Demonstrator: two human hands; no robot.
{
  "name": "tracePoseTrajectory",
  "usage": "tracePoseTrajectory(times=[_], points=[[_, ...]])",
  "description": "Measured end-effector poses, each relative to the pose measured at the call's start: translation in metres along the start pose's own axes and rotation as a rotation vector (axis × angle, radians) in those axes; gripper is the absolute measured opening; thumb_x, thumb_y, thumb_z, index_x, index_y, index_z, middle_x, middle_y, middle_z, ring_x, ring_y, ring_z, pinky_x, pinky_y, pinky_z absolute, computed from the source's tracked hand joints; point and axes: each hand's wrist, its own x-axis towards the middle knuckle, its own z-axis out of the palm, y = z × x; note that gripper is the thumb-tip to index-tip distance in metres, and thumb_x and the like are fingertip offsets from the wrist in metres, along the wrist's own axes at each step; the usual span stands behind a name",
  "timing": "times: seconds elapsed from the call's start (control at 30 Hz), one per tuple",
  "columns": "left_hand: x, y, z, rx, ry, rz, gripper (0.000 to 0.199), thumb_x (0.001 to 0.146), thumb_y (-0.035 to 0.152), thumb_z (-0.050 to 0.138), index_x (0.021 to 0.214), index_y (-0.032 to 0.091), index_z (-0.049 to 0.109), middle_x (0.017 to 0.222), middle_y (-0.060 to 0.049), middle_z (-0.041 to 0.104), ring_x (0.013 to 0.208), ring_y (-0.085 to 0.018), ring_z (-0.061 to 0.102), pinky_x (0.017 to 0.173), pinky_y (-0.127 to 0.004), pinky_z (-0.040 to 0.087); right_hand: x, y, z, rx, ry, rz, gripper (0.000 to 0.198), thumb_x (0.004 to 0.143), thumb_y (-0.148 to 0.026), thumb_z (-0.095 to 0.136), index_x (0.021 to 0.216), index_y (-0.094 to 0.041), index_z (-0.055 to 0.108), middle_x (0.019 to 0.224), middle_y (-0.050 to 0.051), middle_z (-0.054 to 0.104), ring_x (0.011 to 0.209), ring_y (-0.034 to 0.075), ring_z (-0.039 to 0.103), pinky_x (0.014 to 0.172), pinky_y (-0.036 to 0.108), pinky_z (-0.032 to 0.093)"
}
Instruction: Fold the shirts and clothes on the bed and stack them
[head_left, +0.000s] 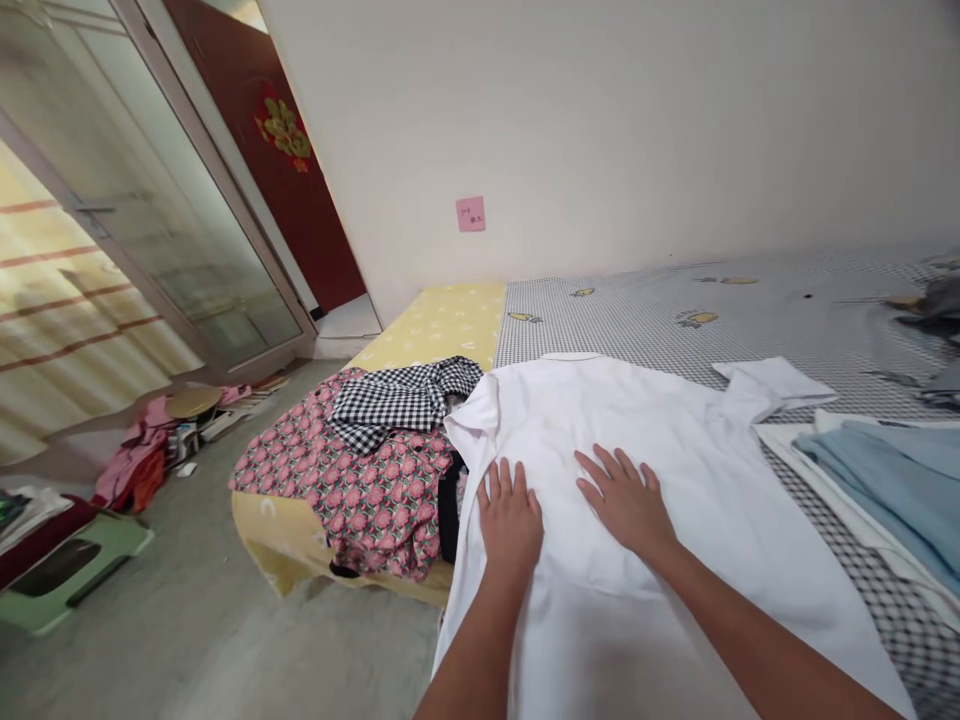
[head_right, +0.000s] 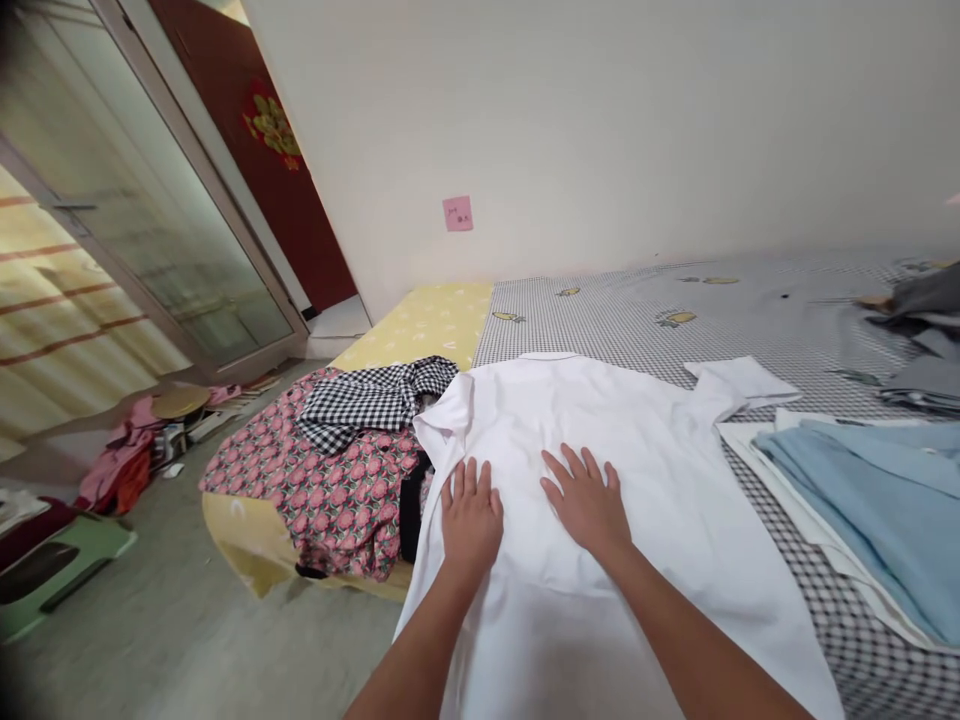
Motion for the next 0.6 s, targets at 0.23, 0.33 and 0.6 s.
tracePoseTrajectory(times=[0.23,0.33,0.6], points=[[-0.003,0.001,-0.004,0.007,-0.026,-0.016,0.048,0.100,0.026,0.046,0.146,0.021,0.055,0.156,-0.012,0.051,0.147,-0.031,0.044,0.120,-0.055,0.038,-0.002,0.000,-0.001,0.006,0.011,0.002,0.054,0.105,-0.047,0.026,0.154,-0.036,0.046,0.163,0.002,0.043,0.150,0.031,0.035,0.119,0.059,0.027],[-0.007,0.001,-0.007,0.009,-0.035,-0.017,0.048,0.100,0.027,0.046,0.147,0.022,0.054,0.158,-0.012,0.049,0.148,-0.031,0.042,0.121,-0.057,0.037,-0.002,0.000,-0.002,0.022,-0.001,0.010,0.055,0.105,-0.048,0.025,0.154,-0.035,0.046,0.163,0.003,0.042,0.151,0.031,0.034,0.120,0.059,0.026],[-0.017,0.002,-0.010,0.016,-0.072,-0.033,0.051,0.100,0.030,0.047,0.151,0.026,0.048,0.161,-0.011,0.044,0.152,-0.031,0.036,0.120,-0.070,0.029,-0.002,0.001,-0.001,0.027,-0.009,0.027,0.054,0.105,-0.047,0.026,0.153,-0.036,0.047,0.164,0.000,0.041,0.151,0.029,0.033,0.121,0.056,0.024]])
